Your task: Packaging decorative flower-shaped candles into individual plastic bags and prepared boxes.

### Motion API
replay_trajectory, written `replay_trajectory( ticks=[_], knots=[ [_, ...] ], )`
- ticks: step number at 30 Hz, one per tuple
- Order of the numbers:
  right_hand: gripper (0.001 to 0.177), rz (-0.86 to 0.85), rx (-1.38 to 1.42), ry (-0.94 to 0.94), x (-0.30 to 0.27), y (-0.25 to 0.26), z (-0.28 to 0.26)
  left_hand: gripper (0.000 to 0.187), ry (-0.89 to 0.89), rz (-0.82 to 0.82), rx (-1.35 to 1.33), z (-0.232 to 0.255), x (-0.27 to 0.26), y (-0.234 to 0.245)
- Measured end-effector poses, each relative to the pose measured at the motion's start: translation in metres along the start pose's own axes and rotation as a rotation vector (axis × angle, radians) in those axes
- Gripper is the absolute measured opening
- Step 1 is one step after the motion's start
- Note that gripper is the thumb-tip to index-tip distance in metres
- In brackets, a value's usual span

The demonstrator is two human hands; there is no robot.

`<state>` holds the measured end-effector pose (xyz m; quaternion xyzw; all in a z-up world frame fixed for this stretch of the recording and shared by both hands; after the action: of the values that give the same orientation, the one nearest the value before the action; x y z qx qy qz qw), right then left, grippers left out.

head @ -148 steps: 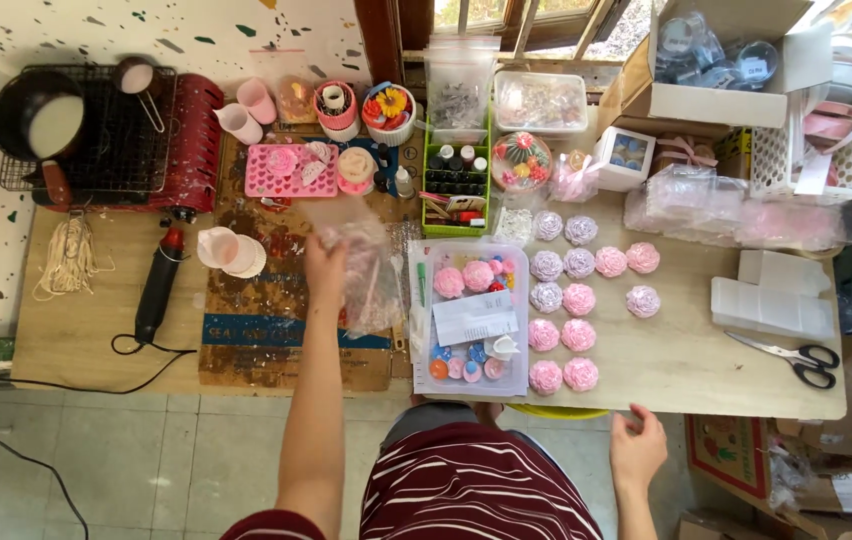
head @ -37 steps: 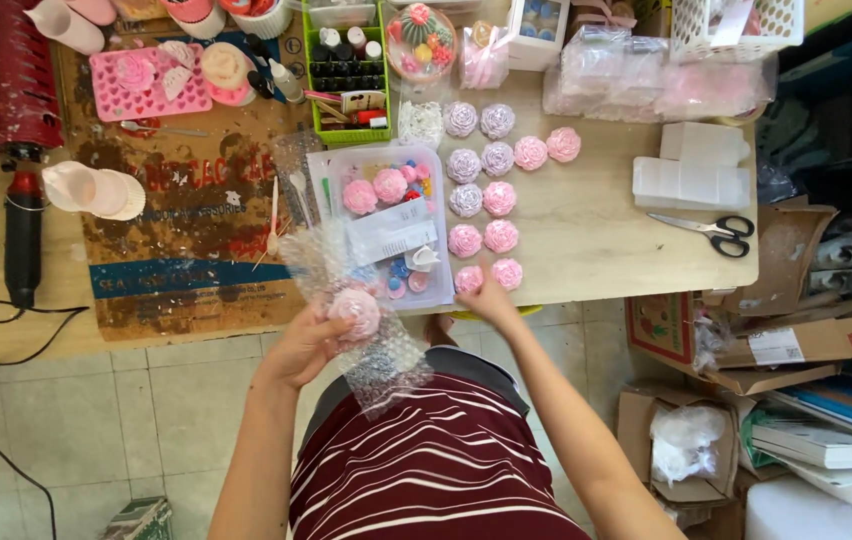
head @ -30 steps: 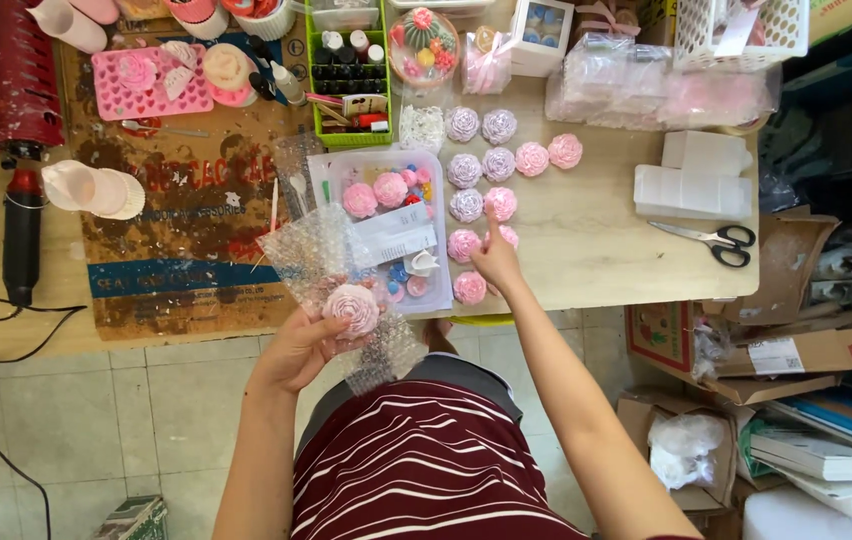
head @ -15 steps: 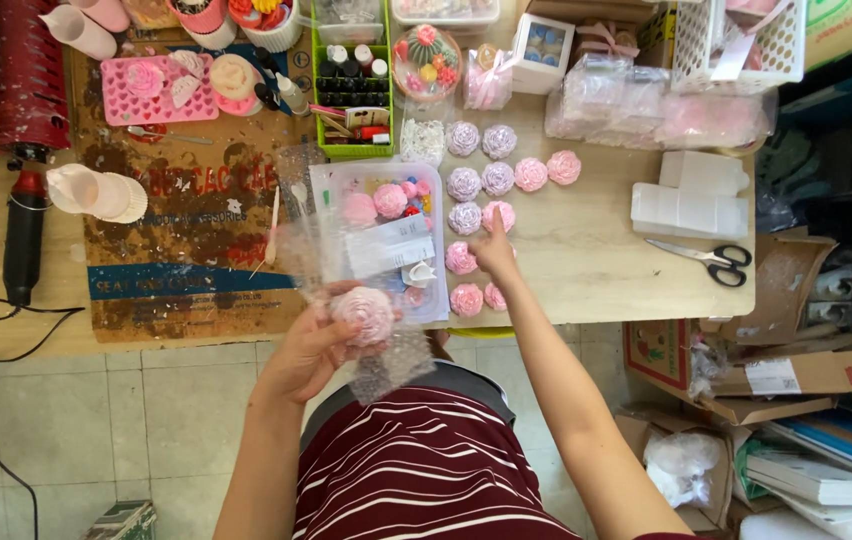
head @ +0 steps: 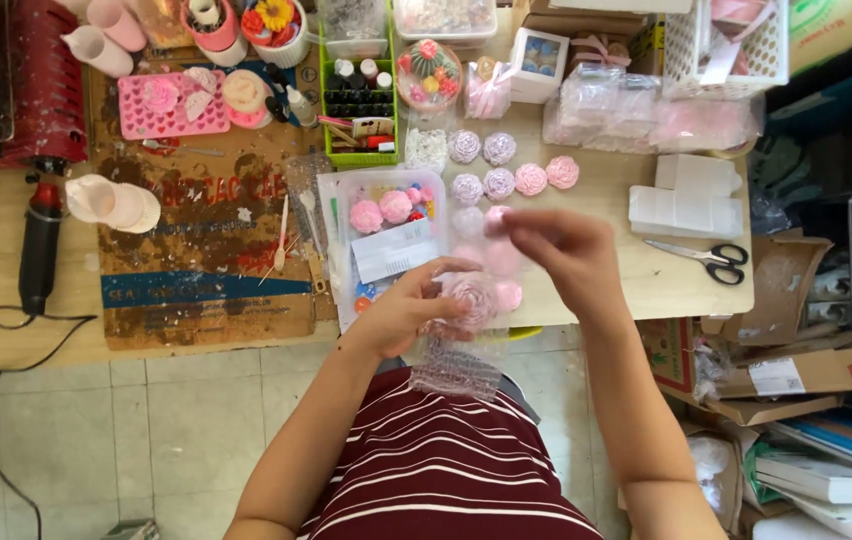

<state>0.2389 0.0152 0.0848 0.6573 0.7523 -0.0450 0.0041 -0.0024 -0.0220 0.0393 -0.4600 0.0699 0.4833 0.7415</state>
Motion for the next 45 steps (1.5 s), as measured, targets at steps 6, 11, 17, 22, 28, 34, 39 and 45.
replay_trajectory(
  ticks=[6, 11, 17, 22, 28, 34, 39, 45],
  knots=[
    [0.028, 0.144, -0.515, 0.244, -0.056, -0.034, -0.059, 0.052, -0.001, 0.040, 0.063, -0.024, 0.019, 0.007],
    [0.035, 0.274, -0.756, 0.340, -0.081, -0.046, -0.051, 0.053, 0.027, -0.058, 0.089, -0.046, 0.012, 0.005],
    [0.028, 0.261, -0.922, 0.470, -0.102, -0.053, -0.021, 0.053, 0.010, -0.052, 0.027, -0.073, 0.026, 0.007],
    [0.030, 0.215, -0.928, 0.565, -0.108, -0.062, -0.010, 0.056, -0.034, -0.016, -0.054, -0.069, 0.025, 0.005],
    [0.039, 0.193, -0.851, 0.515, -0.119, -0.065, 0.012, 0.052, 0.099, -0.083, -0.195, -0.056, 0.019, 0.007],
    [0.043, 0.155, -0.892, 0.606, -0.115, -0.069, 0.013, 0.044, 0.219, -0.176, -0.395, -0.046, 0.018, 0.014],
    [0.036, 0.177, -0.839, 0.640, -0.109, -0.073, 0.006, 0.058, 0.161, -0.264, -0.370, -0.040, 0.016, 0.025],
    [0.022, 0.361, -0.376, 0.227, -0.113, -0.059, 0.023, 0.069, 0.121, -0.261, -0.254, -0.018, 0.000, 0.020]
  ],
)
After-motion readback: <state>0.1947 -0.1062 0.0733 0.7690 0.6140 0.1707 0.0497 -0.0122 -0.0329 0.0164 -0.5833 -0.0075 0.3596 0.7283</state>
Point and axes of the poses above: each hand's wrist, its own x-axis towards the middle knuckle, its own y-axis out of the back of the hand, z = x × y, the point moved 1 cm from there along x, towards the middle knuckle, and after that the axes turned 9 degrees about z, right-handed, at the moved point
